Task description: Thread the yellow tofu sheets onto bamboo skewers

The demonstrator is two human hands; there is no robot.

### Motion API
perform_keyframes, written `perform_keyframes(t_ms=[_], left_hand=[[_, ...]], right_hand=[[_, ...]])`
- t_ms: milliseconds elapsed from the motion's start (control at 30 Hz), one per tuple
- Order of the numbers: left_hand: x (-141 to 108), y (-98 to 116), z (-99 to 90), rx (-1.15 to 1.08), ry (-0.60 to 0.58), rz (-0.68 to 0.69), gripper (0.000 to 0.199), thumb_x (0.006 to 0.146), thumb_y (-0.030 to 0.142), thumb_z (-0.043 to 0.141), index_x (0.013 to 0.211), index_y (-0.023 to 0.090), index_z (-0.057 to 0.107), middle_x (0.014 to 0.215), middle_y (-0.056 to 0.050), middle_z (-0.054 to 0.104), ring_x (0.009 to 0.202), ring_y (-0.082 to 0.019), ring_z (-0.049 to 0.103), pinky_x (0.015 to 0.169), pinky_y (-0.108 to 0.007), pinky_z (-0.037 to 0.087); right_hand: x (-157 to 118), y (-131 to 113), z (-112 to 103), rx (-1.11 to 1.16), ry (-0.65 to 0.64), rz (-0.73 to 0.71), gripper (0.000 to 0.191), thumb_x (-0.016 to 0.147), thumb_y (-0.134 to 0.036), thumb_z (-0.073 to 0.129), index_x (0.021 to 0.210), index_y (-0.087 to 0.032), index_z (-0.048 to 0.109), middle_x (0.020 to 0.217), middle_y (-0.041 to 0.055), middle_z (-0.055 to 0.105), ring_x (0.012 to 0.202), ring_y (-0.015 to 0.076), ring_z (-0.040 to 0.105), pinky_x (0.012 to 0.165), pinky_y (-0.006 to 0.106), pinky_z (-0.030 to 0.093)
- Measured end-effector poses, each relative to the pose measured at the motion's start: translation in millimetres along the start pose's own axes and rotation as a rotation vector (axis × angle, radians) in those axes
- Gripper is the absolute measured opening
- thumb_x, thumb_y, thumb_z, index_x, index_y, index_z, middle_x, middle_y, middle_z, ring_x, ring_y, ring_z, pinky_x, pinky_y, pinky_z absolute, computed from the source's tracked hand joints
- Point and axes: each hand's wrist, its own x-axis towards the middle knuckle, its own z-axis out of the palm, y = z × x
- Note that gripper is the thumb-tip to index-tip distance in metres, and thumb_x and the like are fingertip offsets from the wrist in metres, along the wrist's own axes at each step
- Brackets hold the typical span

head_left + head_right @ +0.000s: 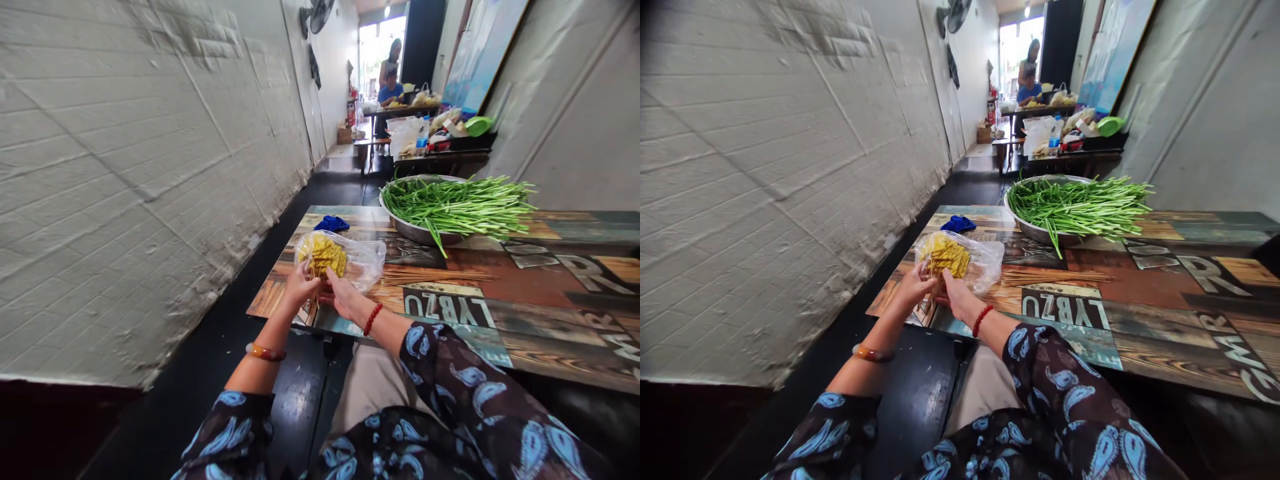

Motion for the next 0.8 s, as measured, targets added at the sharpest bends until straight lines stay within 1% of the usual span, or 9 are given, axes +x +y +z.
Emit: perform_keyframes(t_ms=[100,233,300,400,500,600,700,733,800], left_hand=[[-1.3,-1.4,-8.7,0.003,-0.035,-0.043,0.051,0.057,0.020,0.070,0.107,0.015,0.065,0.085,-0.006,0.073,0.079,-0.023,0.069,0.071,-0.033,0.056],[-9.7,-0.3,-15.9,-0.052,-0.150,-0.146,0.048,0.064,0.024,0.066,0.112,0.016,0.065,0.081,-0.004,0.072,0.069,-0.019,0.068,0.064,-0.031,0.056],[-13.8,1.6,-14.6,-0.060,-0.178,-0.164,0.044,0.068,0.026,0.064,0.111,0.017,0.066,0.081,-0.004,0.072,0.068,-0.019,0.068,0.064,-0.031,0.056],[-17.6,3.9,-6.0,-0.045,-0.187,-0.152,0.040,0.071,0.028,0.065,0.110,0.017,0.068,0.081,-0.004,0.072,0.070,-0.019,0.068,0.064,-0.031,0.056],[-18.7,3.2,5.5,-0.006,-0.146,-0.114,0.033,0.071,0.029,0.068,0.101,0.017,0.071,0.079,-0.003,0.072,0.073,-0.020,0.068,0.064,-0.030,0.055],[-19.0,0.7,10.9,0.006,-0.103,-0.115,0.024,0.072,0.033,0.069,0.089,0.016,0.071,0.077,-0.004,0.072,0.071,-0.021,0.068,0.063,-0.030,0.054],[-20.3,-0.5,5.1,-0.012,-0.038,-0.119,0.028,0.076,0.039,0.066,0.087,0.014,0.069,0.077,-0.007,0.072,0.070,-0.021,0.069,0.065,-0.031,0.054],[-21.2,-0.5,1.4,-0.017,0.007,-0.106,0.030,0.078,0.042,0.064,0.088,0.014,0.068,0.077,-0.008,0.072,0.072,-0.021,0.069,0.068,-0.031,0.054],[-23.9,0.1,-5.6,-0.037,0.138,-0.040,0.034,0.084,0.048,0.060,0.090,0.014,0.067,0.074,-0.005,0.071,0.071,-0.018,0.068,0.073,-0.030,0.053]], right_hand=[[-3.3,-6.0,0.7,0.041,-0.018,0.104,0.042,0.103,-0.044,0.037,0.084,-0.019,0.064,0.057,0.0034,0.065,0.051,0.0162,0.062,0.051,0.027,0.051],[-6.1,-14.4,-2.6,0.075,-0.028,0.166,0.042,0.102,-0.041,0.039,0.082,-0.017,0.066,0.058,0.0055,0.065,0.052,0.0161,0.062,0.049,0.025,0.049],[-6.4,-17.9,-4.1,0.092,-0.028,0.161,0.038,0.101,-0.042,0.044,0.080,-0.018,0.066,0.060,0.0059,0.066,0.052,0.0158,0.062,0.048,0.026,0.050],[-6.7,-20.2,-4.5,0.106,-0.019,0.148,0.032,0.097,-0.043,0.052,0.081,-0.019,0.064,0.061,0.0039,0.066,0.049,0.0148,0.061,0.047,0.025,0.051],[-6.7,-18.8,-1.7,0.090,-0.016,0.151,0.030,0.091,-0.045,0.063,0.078,-0.019,0.061,0.053,-0.0001,0.062,0.044,0.0137,0.058,0.043,0.024,0.049],[-5.6,-16.6,1.5,0.057,-0.012,0.136,0.029,0.085,-0.039,0.072,0.073,-0.018,0.057,0.049,-0.0018,0.058,0.043,0.0124,0.056,0.042,0.022,0.046],[-4.5,-16.8,-0.3,0.002,0.003,0.121,0.024,0.082,-0.029,0.073,0.071,-0.018,0.055,0.048,-0.0035,0.056,0.041,0.0101,0.053,0.041,0.019,0.044],[-4.3,-17.3,-2.1,-0.023,0.011,0.122,0.023,0.081,-0.025,0.073,0.071,-0.018,0.054,0.047,-0.0046,0.055,0.040,0.0091,0.051,0.040,0.018,0.042],[-3.9,-18.4,-6.4,-0.078,0.027,0.130,0.021,0.079,-0.018,0.072,0.070,-0.019,0.053,0.045,-0.0068,0.051,0.037,0.0073,0.047,0.037,0.016,0.038]])
